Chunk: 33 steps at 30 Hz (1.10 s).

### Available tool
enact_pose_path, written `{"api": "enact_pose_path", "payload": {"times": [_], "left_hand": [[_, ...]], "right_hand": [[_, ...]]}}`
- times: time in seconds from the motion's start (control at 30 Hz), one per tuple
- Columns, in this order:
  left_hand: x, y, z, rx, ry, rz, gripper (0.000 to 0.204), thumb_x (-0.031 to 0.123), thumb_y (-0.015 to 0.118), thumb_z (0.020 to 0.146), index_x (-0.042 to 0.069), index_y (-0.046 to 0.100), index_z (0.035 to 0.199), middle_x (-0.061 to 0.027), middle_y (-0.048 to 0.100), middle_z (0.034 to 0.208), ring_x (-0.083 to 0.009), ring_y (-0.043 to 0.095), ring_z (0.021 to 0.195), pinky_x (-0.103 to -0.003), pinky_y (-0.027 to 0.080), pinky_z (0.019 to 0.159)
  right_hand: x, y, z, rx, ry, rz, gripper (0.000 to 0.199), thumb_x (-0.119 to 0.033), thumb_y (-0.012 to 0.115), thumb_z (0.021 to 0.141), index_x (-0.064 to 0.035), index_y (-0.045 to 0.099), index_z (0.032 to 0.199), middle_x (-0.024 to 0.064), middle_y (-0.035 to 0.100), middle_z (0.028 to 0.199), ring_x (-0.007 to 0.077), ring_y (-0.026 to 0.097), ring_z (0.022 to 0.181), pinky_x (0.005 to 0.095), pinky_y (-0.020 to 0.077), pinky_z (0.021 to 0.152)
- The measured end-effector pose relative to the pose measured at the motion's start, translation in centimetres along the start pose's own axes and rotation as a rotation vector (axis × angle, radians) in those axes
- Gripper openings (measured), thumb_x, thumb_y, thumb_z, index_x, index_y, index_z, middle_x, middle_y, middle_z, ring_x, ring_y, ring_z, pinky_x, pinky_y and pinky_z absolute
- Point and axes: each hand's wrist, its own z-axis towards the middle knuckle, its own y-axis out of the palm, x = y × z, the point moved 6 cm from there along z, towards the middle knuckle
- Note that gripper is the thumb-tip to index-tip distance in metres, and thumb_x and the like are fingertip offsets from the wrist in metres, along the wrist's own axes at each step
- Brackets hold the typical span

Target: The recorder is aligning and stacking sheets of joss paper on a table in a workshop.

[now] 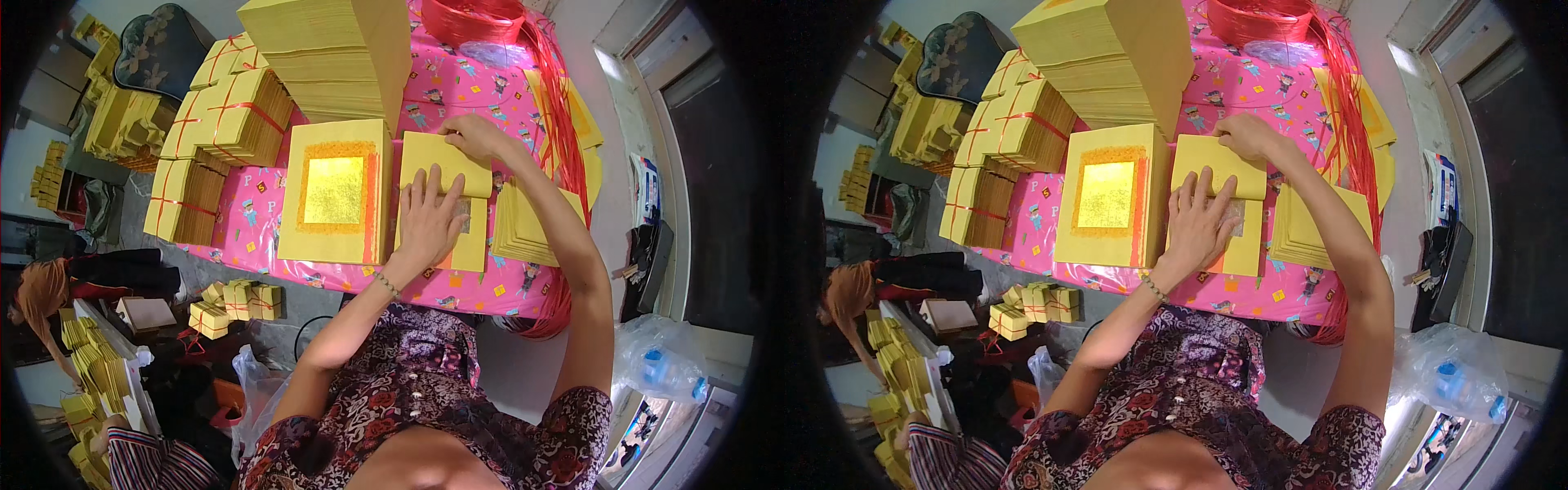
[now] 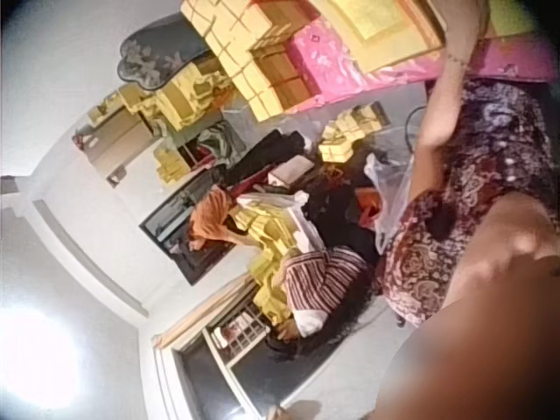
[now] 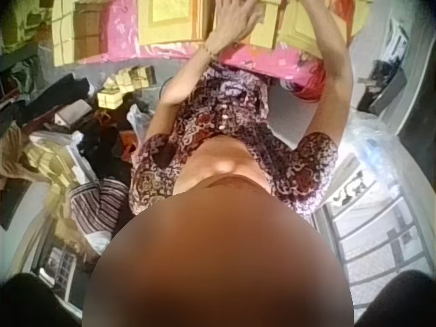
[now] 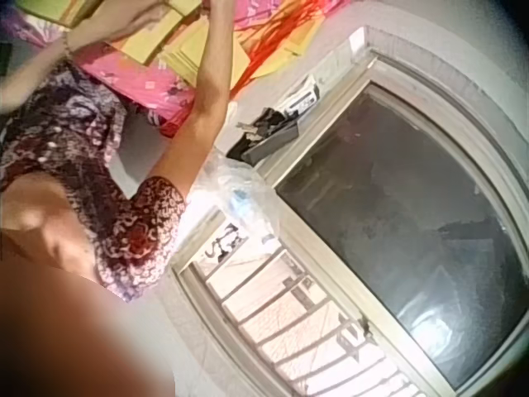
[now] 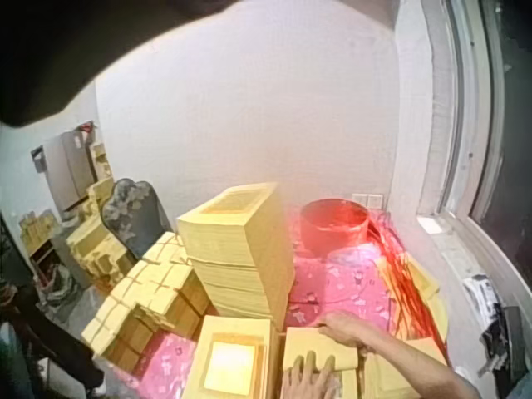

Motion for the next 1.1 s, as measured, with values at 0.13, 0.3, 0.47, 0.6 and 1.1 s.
{"api": "enact_pose_path", "payload": {"times": [0.13,0.3,0.47,0.6,1.1], "left_hand": [[-0.1,0.1,0.1,-0.020,-0.010,-0.009,0.065,0.041,0.061,0.092,0.022,0.041,0.151,-0.0218,0.038,0.149,-0.0428,0.034,0.136,-0.054,0.026,0.110],[-0.1,0.2,0.2,-0.036,-0.007,-0.033,0.064,0.041,0.061,0.092,0.021,0.041,0.150,-0.0228,0.037,0.149,-0.0445,0.032,0.137,-0.057,0.024,0.113],[-0.4,0.4,0.1,-0.030,0.004,-0.089,0.065,0.039,0.061,0.092,0.020,0.041,0.150,-0.0245,0.036,0.148,-0.0468,0.028,0.139,-0.060,0.021,0.115],[-0.2,0.3,0.2,-0.041,0.012,-0.081,0.064,0.039,0.061,0.092,0.020,0.041,0.150,-0.0246,0.036,0.148,-0.0469,0.029,0.139,-0.060,0.022,0.115],[0.1,0.0,0.2,-0.092,-0.004,-0.093,0.063,0.042,0.059,0.093,0.016,0.043,0.148,-0.0261,0.041,0.143,-0.0474,0.031,0.137,-0.059,0.021,0.115]], "right_hand": [[0.0,0.1,0.1,-0.011,-0.012,-0.026,0.026,-0.019,0.061,0.092,-0.0030,0.067,0.112,0.0180,0.070,0.106,0.0340,0.066,0.099,0.0432,0.0514,0.088],[0.5,0.4,0.4,-0.039,0.017,-0.021,0.026,-0.019,0.062,0.092,-0.0032,0.067,0.113,0.0181,0.070,0.106,0.0340,0.066,0.100,0.0431,0.0510,0.088],[0.2,0.1,0.2,0.030,0.005,-0.024,0.031,-0.018,0.062,0.091,-0.0023,0.064,0.118,0.0184,0.068,0.113,0.0343,0.064,0.104,0.0424,0.0500,0.092],[0.4,0.6,0.4,-0.006,-0.036,0.028,0.033,-0.019,0.063,0.090,-0.0046,0.064,0.119,0.0177,0.068,0.115,0.0340,0.063,0.108,0.0439,0.0494,0.095],[0.0,1.1,1.5,-0.059,0.012,-0.007,0.030,-0.013,0.067,0.084,-0.0039,0.066,0.113,0.0169,0.070,0.108,0.0338,0.066,0.102,0.0431,0.0512,0.089]]}}
